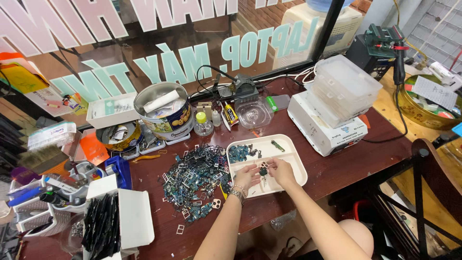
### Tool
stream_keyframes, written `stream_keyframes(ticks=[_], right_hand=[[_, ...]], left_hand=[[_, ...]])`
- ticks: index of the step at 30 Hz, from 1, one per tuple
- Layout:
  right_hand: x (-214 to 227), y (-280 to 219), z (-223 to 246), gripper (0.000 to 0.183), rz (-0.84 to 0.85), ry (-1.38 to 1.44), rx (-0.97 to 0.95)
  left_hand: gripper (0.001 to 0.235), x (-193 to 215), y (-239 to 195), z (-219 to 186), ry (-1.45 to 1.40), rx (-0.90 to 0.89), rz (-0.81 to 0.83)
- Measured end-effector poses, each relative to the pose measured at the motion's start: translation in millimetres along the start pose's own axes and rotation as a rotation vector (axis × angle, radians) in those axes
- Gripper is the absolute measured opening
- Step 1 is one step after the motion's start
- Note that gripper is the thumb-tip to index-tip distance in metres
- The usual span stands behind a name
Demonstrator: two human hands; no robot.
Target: The person sorts small electronic components from a large pile on the table into compartments of a white tray. They repeatedly pick up pieces, separate them by type, and place them into the tray sections.
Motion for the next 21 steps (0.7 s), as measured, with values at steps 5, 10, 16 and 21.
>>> stream_keyframes(ticks=[5, 10, 16, 21], right_hand=[[6.9, 3.1, 18.1, 0.022, -0.025, -0.109, -0.012], [-16.9, 9.6, 37.2, 0.019, 0.024, 0.014, 0.009], [-85.6, 7.3, 61.5, 0.02, 0.197, 0.265, 0.021], [-147.8, -3.2, 70.4, 0.025, 0.406, 0.254, 0.034]], left_hand=[[0.041, 22.4, -15.6, -16.6, 0.017, -0.017, -0.045], [0.035, 50.6, -30.1, -35.1, -0.034, -0.115, -0.117], [0.025, 118.5, -36.6, -57.7, -0.01, -0.265, -0.262], [0.018, 197.6, -70.7, -85.2, 0.323, -0.404, -0.621]])
Point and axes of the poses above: each hand's wrist, its own y-axis towards the middle knuckle, its own x-axis out of the back of the hand, z = x × y, the point moved 9 cm from there along y, towards the middle knuckle
